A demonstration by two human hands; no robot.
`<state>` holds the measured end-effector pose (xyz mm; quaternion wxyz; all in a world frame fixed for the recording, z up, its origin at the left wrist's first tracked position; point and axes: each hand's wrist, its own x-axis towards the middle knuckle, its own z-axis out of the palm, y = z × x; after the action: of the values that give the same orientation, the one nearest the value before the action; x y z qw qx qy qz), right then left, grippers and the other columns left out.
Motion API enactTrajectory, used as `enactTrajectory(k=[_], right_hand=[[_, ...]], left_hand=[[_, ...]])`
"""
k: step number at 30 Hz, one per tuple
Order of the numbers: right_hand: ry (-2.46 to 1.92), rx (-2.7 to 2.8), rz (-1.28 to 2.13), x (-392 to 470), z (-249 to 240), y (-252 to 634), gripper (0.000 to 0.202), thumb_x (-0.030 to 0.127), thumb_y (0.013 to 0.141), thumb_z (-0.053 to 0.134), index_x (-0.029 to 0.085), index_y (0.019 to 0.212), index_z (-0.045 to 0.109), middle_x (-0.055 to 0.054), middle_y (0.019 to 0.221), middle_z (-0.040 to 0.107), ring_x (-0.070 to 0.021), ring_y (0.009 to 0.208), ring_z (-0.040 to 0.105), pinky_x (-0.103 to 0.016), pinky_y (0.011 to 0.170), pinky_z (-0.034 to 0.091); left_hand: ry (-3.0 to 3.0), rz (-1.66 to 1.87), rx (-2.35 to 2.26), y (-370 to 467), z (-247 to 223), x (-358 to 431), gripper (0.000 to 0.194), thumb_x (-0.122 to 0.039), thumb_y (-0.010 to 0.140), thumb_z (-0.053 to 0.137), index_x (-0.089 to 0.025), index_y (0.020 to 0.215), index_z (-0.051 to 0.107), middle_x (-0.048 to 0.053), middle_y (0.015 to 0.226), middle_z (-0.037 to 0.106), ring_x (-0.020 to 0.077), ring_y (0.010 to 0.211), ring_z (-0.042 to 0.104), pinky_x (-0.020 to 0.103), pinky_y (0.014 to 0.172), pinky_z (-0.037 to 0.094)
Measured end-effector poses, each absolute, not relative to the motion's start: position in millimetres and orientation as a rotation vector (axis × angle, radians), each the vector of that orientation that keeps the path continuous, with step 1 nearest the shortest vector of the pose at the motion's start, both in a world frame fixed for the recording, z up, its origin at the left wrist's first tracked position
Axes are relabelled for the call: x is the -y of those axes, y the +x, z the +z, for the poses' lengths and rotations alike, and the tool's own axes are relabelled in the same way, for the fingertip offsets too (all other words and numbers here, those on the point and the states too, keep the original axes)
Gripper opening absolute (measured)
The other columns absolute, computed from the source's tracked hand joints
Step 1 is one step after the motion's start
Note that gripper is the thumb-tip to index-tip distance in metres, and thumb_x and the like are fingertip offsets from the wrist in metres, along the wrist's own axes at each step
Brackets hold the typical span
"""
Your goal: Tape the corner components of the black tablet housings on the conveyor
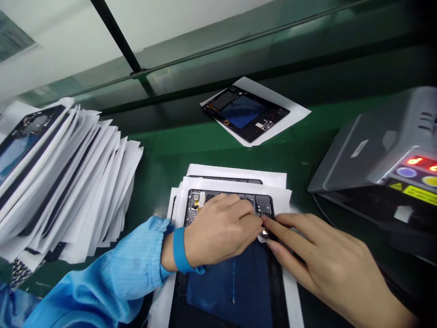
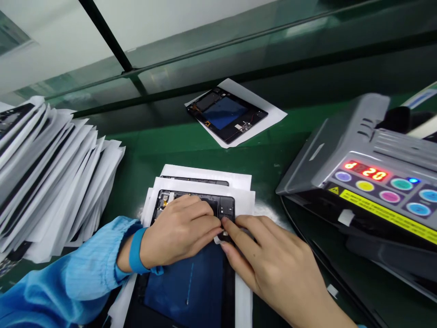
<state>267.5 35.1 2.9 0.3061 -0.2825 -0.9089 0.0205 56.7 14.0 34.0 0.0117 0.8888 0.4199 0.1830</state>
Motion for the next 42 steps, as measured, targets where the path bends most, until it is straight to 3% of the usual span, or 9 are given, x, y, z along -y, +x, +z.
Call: enactTrajectory(k=[6, 13, 17, 23, 29, 36, 42], right_hand=[[-0.703, 2.416, 0.008, -32.2, 4.2, 266.0, 0.019, 0.025, 0.100, 0.054, 0.013, 0.106, 0.068, -0.004, 0.087, 0.067, -0.0145, 0.076, 0.059, -0.029, 0.068, 0.045], [-0.619, 2.457, -0.054, -24.7, -0.6, 269.5, 0.019, 0.021, 0.095, 0.063, 0.013, 0.112, 0.067, -0.003, 0.086, 0.067, -0.0150, 0.078, 0.060, -0.030, 0.076, 0.045], [-0.674, 2.465, 0.002, -24.0, 1.5, 266.2, 0.019, 0.027, 0.099, 0.057, 0.014, 0.109, 0.067, -0.003, 0.084, 0.066, -0.0144, 0.075, 0.060, -0.028, 0.070, 0.044], [-0.783, 2.349, 0.048, -23.2, 5.3, 264.2, 0.012, 0.020, 0.097, 0.060, 0.016, 0.107, 0.067, -0.001, 0.083, 0.071, -0.0103, 0.072, 0.065, -0.023, 0.064, 0.046], [-1.089, 2.276, -0.149, -20.8, 8.4, 265.8, 0.034, 0.015, 0.088, 0.073, 0.022, 0.121, 0.064, 0.001, 0.091, 0.075, -0.0108, 0.070, 0.068, -0.026, 0.064, 0.048], [-1.072, 2.309, -0.033, -15.4, 1.7, 262.0, 0.036, 0.009, 0.081, 0.078, 0.016, 0.115, 0.067, -0.003, 0.096, 0.076, -0.0139, 0.077, 0.070, -0.027, 0.076, 0.051], [-0.900, 2.399, 0.036, -19.9, -13.9, 284.4, 0.038, 0.015, 0.086, 0.074, 0.018, 0.123, 0.067, -0.003, 0.104, 0.076, -0.0131, 0.081, 0.070, -0.026, 0.081, 0.054]], left_hand=[[2.732, 0.570, -1.321, 55.6, 32.6, -11.7, 0.030, -0.026, 0.104, 0.048, -0.015, 0.082, 0.067, 0.003, 0.083, 0.062, 0.0174, 0.074, 0.053, 0.033, 0.066, 0.043], [2.705, 0.596, -1.313, 53.4, 29.7, -7.9, 0.026, -0.023, 0.101, 0.049, -0.015, 0.085, 0.068, 0.003, 0.082, 0.061, 0.0183, 0.075, 0.052, 0.034, 0.066, 0.043], [2.705, 0.590, -1.304, 51.7, 27.3, -9.1, 0.024, -0.021, 0.100, 0.050, -0.015, 0.084, 0.067, 0.003, 0.082, 0.060, 0.0190, 0.075, 0.052, 0.034, 0.066, 0.043], [2.637, 0.580, -1.291, 50.4, 26.3, -11.6, 0.025, -0.021, 0.102, 0.046, -0.014, 0.090, 0.067, 0.004, 0.085, 0.061, 0.0191, 0.077, 0.053, 0.034, 0.069, 0.043], [2.588, 0.550, -1.286, 51.2, 28.1, -14.4, 0.023, -0.017, 0.100, 0.046, -0.015, 0.086, 0.065, 0.003, 0.080, 0.059, 0.0186, 0.072, 0.051, 0.034, 0.065, 0.041], [2.551, 0.579, -1.310, 53.5, 28.3, -15.0, 0.021, -0.015, 0.098, 0.051, -0.017, 0.079, 0.060, 0.001, 0.076, 0.055, 0.0180, 0.068, 0.046, 0.035, 0.064, 0.037], [2.532, 0.588, -1.332, 54.8, 28.9, -15.5, 0.022, -0.013, 0.095, 0.053, -0.018, 0.075, 0.057, 0.001, 0.073, 0.053, 0.0173, 0.067, 0.044, 0.035, 0.064, 0.034]])
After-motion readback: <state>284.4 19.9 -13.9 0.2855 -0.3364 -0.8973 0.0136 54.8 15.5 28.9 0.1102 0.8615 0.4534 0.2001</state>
